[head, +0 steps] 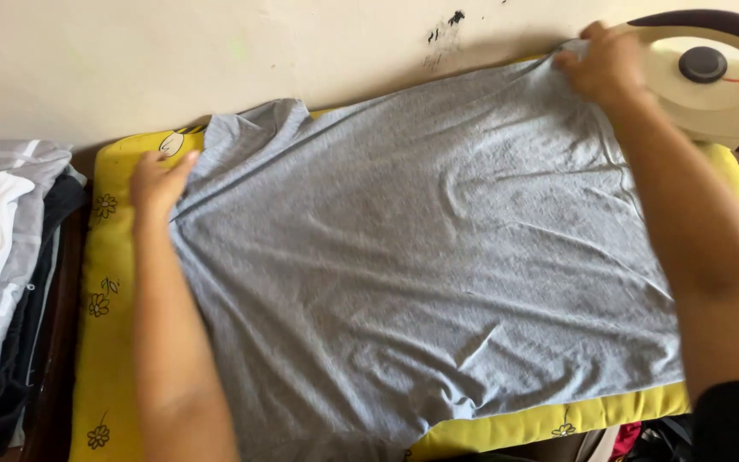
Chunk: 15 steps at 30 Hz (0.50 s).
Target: The person irons a grey t-shirt on a yellow ironing board, smoothing out wrinkles with an iron. They then fold the shirt neatly and place it on a stack of other clothes.
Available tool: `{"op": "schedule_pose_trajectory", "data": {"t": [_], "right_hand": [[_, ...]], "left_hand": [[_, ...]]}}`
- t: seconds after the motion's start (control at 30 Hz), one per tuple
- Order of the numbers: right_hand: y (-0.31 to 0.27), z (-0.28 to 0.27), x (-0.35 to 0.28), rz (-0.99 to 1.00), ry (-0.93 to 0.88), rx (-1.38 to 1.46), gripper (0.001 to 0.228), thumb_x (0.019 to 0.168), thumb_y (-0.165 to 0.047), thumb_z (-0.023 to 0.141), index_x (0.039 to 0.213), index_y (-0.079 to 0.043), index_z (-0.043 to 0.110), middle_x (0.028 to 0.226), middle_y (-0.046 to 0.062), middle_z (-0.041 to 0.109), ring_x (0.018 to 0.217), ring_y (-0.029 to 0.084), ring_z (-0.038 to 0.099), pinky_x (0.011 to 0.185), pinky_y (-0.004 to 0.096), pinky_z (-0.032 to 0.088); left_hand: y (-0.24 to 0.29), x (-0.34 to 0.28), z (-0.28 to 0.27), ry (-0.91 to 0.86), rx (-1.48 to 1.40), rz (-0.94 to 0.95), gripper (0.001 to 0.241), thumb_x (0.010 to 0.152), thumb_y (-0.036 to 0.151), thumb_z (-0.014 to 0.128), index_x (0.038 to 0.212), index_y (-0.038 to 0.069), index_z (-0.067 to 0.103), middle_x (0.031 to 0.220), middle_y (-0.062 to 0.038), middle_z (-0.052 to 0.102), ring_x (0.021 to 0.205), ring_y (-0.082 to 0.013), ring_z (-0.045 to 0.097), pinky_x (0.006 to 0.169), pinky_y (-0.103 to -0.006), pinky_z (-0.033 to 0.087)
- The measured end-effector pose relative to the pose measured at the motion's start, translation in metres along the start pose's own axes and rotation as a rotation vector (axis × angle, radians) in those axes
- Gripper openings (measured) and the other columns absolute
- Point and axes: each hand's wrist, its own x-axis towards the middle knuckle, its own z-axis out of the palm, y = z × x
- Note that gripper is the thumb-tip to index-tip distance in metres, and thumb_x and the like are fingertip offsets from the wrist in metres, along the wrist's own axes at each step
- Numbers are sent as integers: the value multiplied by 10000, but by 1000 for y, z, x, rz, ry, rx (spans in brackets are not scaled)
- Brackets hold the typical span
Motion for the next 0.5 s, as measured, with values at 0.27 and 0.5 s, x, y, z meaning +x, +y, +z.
{"op": "schedule_pose_trajectory", "data": {"t": [0.27, 0.5], "right_hand": [[-4, 62, 19, 21, 381, 442, 71, 995, 23, 450, 981, -44, 468, 793, 191, 580, 692, 343, 518, 521, 554, 360], [-7, 56, 1, -137, 172, 401, 86, 1016, -29, 507, 1091, -12, 545, 1122, 259, 609, 1006, 421, 537, 797, 573, 433]], "left_hand": [[88, 2, 41, 557, 76, 102, 142, 973, 167, 668, 1017, 154, 534, 976, -148, 682, 827, -465, 694, 619, -620, 509], [88, 9, 78, 541, 21, 158, 424, 915, 180, 822, 1151, 132, 474, 1095, -159, 672, 890, -431, 697, 654, -566, 506]]}}
